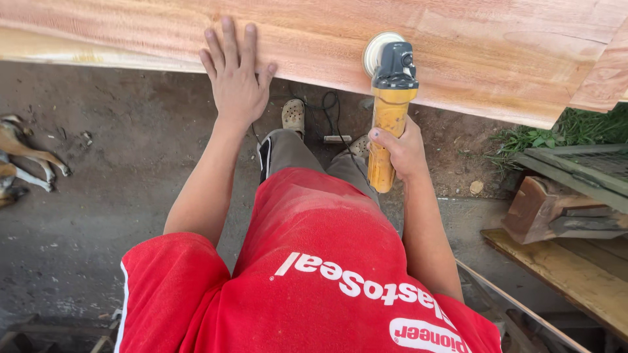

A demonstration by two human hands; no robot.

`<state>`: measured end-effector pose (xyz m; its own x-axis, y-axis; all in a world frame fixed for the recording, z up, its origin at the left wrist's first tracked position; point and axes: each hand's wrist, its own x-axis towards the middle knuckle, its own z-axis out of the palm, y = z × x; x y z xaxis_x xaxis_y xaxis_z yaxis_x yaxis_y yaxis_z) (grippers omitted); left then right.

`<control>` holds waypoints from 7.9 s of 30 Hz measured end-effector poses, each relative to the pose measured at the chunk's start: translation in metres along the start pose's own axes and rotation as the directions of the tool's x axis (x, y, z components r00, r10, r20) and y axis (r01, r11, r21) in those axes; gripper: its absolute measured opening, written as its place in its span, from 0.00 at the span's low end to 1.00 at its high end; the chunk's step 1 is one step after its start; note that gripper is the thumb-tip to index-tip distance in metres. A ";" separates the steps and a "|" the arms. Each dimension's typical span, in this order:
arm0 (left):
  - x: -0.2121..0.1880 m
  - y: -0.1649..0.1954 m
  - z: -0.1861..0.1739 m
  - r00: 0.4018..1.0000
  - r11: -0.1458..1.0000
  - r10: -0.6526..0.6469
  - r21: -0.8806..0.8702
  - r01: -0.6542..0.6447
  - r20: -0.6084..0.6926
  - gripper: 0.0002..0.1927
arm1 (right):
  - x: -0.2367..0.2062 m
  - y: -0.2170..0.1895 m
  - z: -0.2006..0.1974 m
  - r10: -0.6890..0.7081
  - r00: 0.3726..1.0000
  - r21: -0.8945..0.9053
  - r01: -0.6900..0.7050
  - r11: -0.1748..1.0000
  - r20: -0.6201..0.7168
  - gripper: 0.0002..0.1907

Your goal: The person sands long wooden planks laid across a support outdoors, using an angle grinder fitted with a sanding disc. They hold each plank steady with one hand while moving the sander along the surface, working over different sections of the boards.

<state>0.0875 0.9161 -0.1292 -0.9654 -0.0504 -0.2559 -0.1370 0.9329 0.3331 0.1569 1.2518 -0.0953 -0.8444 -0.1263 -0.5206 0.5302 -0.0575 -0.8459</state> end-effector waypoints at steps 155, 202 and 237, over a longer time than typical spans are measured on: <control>0.001 0.202 0.005 0.910 0.947 -0.321 0.110 0.302 0.263 0.72 | -0.098 0.023 -0.277 0.018 0.958 0.385 0.098 0.918 -0.286 0.15; 0.007 0.160 0.014 0.939 0.972 -0.234 0.073 0.223 0.252 0.74 | -0.059 -0.034 -0.280 0.050 0.940 0.278 0.048 0.959 -0.337 0.16; -0.002 0.197 0.009 0.920 0.947 -0.319 0.114 0.301 0.228 0.77 | -0.074 -0.009 -0.286 0.017 0.929 0.415 0.148 0.898 -0.369 0.15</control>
<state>0.0640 1.1030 -0.0712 -0.7937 -0.2630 -0.5486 -0.3948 0.9087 0.1355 0.1930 1.5446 -0.0824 -0.8040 0.2471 -0.5409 0.3827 -0.4811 -0.7887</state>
